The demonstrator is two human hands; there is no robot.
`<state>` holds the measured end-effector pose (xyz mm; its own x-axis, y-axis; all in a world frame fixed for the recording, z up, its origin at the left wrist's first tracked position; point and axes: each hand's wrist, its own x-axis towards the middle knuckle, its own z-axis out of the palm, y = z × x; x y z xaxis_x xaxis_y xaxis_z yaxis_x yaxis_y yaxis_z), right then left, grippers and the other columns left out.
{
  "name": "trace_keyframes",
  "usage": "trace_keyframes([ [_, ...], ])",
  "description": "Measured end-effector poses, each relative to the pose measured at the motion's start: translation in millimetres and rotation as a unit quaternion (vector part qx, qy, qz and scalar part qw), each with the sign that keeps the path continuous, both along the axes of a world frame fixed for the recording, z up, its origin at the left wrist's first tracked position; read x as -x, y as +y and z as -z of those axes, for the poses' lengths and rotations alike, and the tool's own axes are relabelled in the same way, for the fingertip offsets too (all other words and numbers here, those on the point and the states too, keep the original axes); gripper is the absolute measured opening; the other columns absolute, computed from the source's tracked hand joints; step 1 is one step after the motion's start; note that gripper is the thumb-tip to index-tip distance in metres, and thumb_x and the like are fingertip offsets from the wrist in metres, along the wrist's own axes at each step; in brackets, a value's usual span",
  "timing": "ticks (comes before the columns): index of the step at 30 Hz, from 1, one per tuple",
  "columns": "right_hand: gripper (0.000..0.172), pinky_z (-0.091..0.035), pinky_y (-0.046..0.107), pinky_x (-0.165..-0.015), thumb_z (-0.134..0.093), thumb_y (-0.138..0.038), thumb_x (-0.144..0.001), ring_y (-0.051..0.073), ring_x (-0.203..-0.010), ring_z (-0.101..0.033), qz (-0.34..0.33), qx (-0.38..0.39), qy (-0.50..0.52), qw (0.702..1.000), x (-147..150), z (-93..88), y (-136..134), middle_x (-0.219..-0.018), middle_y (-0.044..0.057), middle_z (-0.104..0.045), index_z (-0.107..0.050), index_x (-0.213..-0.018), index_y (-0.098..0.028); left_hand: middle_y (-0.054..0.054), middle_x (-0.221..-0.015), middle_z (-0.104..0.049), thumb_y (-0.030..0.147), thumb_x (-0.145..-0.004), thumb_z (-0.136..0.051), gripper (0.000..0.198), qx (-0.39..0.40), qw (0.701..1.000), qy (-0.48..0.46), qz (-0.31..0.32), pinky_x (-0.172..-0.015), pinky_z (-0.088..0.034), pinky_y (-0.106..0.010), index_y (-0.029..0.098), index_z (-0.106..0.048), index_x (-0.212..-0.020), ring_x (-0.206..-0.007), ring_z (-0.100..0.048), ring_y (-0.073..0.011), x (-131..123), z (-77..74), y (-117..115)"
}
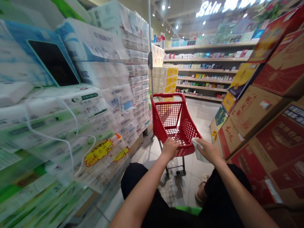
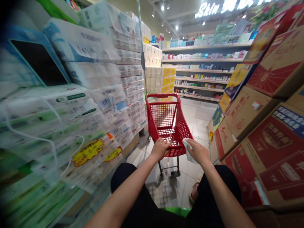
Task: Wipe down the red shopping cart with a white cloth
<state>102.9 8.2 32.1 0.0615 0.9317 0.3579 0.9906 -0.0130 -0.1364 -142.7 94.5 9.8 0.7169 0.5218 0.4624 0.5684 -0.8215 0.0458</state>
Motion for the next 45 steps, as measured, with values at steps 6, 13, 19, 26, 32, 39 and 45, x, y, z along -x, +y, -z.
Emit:
trace_keyframes([
  [6,0.036,-0.056,0.031,-0.073,-0.048,-0.037,-0.092,0.021,-0.106,-0.066,0.002,-0.033,-0.001,0.999,13,1.7,-1,-0.132,-0.004,-0.061,-0.059,-0.127,-0.037,-0.005,-0.092,-0.065,0.036,-0.081,-0.072,0.021,0.006,1.000,0.014,-0.013,-0.099,-0.033,-0.039,0.021,-0.063,-0.093,-0.095,-0.054,-0.0218,5,0.0,1],
  [13,0.042,-0.056,0.030,-0.081,-0.047,-0.026,-0.093,0.019,-0.114,-0.061,-0.095,-0.058,-0.010,0.994,83,8.6,2,-0.138,-0.002,-0.057,-0.052,-0.134,-0.034,-0.005,-0.092,-0.066,0.034,-0.085,-0.067,0.016,0.015,1.000,-0.004,-0.020,-0.100,-0.033,-0.040,0.020,-0.064,-0.092,-0.093,-0.054,-0.0219,6,0.4,10],
  [19,0.047,-0.057,0.030,-0.073,-0.047,-0.024,-0.091,0.020,-0.109,-0.063,-0.013,-0.079,-0.016,0.997,20,16.7,-4,-0.141,-0.006,-0.053,-0.050,-0.136,-0.039,-0.005,-0.093,-0.067,0.036,-0.081,-0.072,0.021,0.027,0.999,0.004,-0.018,-0.100,-0.033,-0.040,0.020,-0.064,-0.092,-0.094,-0.053,-0.0222,11,-0.9,16],
  [26,0.050,-0.057,0.036,-0.080,-0.048,-0.019,-0.087,0.023,-0.107,-0.061,-0.022,-0.099,-0.011,0.995,62,18.4,4,-0.140,-0.001,-0.054,-0.053,-0.135,-0.033,-0.004,-0.091,-0.066,0.032,-0.080,-0.073,0.019,0.030,0.999,-0.006,-0.019,-0.101,-0.032,-0.041,0.020,-0.064,-0.092,-0.095,-0.052,-0.0222,10,-1.1,15],
  [32,0.052,-0.058,0.033,-0.076,-0.044,-0.021,-0.090,0.022,-0.110,-0.060,-0.093,-0.073,-0.011,0.993,87,16.2,1,-0.142,-0.003,-0.053,-0.047,-0.139,-0.037,-0.005,-0.089,-0.066,0.033,-0.083,-0.070,0.016,0.031,0.999,-0.013,-0.020,-0.097,-0.036,-0.040,0.020,-0.063,-0.087,-0.093,-0.053,-0.0222,18,-3.7,18],
  [39,0.047,-0.057,0.036,-0.078,-0.044,-0.026,-0.091,0.024,-0.110,-0.061,0.014,-0.088,0.007,0.996,20,15.2,-3,-0.142,-0.002,-0.052,-0.051,-0.136,-0.036,-0.004,-0.089,-0.066,0.032,-0.079,-0.073,0.019,0.030,0.999,-0.012,-0.016,-0.101,-0.035,-0.041,0.020,-0.060,-0.086,-0.093,-0.054,-0.0223,16,-1.2,17],
  [45,0.051,-0.053,0.038,-0.094,-0.044,-0.022,-0.091,0.023,-0.121,-0.055,-0.084,-0.092,0.060,0.990,98,23.5,7,-0.147,0.000,-0.046,-0.045,-0.141,-0.033,-0.007,-0.095,-0.065,0.027,-0.082,-0.066,0.027,0.046,0.998,-0.041,-0.024,-0.109,-0.030,-0.045,0.016,-0.056,-0.105,-0.100,-0.057,-0.0235,11,1.8,17],
])
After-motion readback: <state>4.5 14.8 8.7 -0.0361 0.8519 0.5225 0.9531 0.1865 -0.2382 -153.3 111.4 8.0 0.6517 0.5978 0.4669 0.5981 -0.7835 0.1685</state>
